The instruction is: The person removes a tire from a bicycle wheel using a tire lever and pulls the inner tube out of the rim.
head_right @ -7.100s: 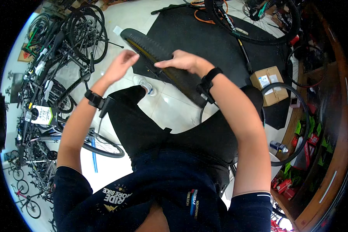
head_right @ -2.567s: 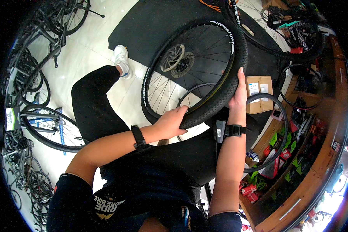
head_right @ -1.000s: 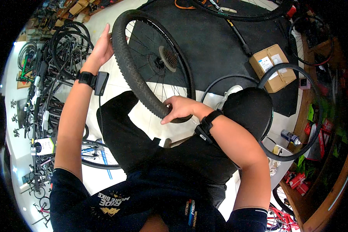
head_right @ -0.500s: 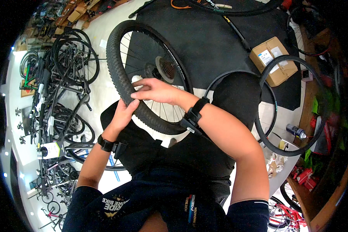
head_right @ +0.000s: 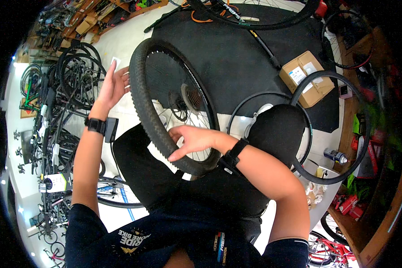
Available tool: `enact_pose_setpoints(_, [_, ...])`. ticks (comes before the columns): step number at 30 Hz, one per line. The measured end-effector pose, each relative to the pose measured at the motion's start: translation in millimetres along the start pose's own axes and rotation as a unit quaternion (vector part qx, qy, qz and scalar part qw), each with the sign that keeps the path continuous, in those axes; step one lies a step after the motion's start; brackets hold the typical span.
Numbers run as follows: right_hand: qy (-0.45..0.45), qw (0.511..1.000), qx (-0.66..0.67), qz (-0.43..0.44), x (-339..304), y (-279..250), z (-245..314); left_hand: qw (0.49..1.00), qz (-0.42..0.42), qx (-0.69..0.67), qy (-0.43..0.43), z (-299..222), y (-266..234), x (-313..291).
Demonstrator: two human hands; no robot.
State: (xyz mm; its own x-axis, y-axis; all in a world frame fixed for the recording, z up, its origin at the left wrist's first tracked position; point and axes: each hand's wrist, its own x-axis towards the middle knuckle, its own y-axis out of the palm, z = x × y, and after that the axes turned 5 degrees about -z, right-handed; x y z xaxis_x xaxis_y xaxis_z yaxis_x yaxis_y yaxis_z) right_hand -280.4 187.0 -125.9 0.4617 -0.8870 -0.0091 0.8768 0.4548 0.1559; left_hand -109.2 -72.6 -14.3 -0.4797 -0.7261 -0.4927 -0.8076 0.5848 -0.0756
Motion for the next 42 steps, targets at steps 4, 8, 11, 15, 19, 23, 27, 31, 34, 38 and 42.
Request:
enact_pose_setpoints(4, [0.047, 0.998, -0.003, 0.039, -2.4, 2.8, -7.2, 0.999, -0.029, -0.013, -0.038, -22.0, 47.8, 12.7])
enact_pose_setpoints(8, [0.035, 0.995, 0.009, 0.089, -5.6, -10.2, -4.6, 0.993, -0.058, -0.068, -0.081, -24.8, 54.3, 20.6])
enact_pose_setpoints(11, [0.033, 0.999, -0.002, 0.007, -5.9, -34.8, 0.9, 0.990, -0.070, -0.121, -0.036, -25.1, 50.3, 13.3])
enact_pose_setpoints(15, [0.029, 0.986, 0.063, -0.150, -7.8, -61.6, 17.7, 0.990, -0.064, -0.095, 0.079, -27.2, 68.3, -21.3])
enact_pose_setpoints(19, [0.047, 0.967, 0.045, -0.246, 0.1, -68.3, 33.8, 0.989, -0.069, -0.100, 0.086, 16.5, 93.3, -97.1])
enact_pose_setpoints(23, [0.013, 0.952, 0.125, -0.280, 22.0, -54.1, 16.2, 0.995, 0.016, -0.082, 0.052, 136.7, 102.3, -132.0])
enact_pose_setpoints(27, [0.018, 0.950, 0.147, -0.274, 32.8, -18.9, 25.5, 0.971, 0.199, 0.115, 0.061, 186.3, 98.3, -145.0])
enact_pose_setpoints(31, [0.042, 0.978, 0.116, -0.169, 20.2, -7.5, 24.2, 0.850, 0.406, 0.332, -0.056, 115.2, 35.2, -113.5])
enact_pose_setpoints(34, [0.025, 0.993, 0.059, -0.103, 19.7, -4.0, 24.0, 0.984, 0.114, 0.133, -0.011, 43.5, 16.8, -91.9])
enact_pose_setpoints(38, [0.069, 0.998, -0.006, -0.004, 16.9, 16.6, 50.3, 0.991, -0.037, 0.128, 0.007, -16.4, 37.5, -44.1])
enact_pose_setpoints(42, [-0.007, 0.996, 0.042, -0.075, 26.2, 42.9, 5.4, 0.972, -0.057, 0.224, -0.045, -36.3, 79.7, -18.5])
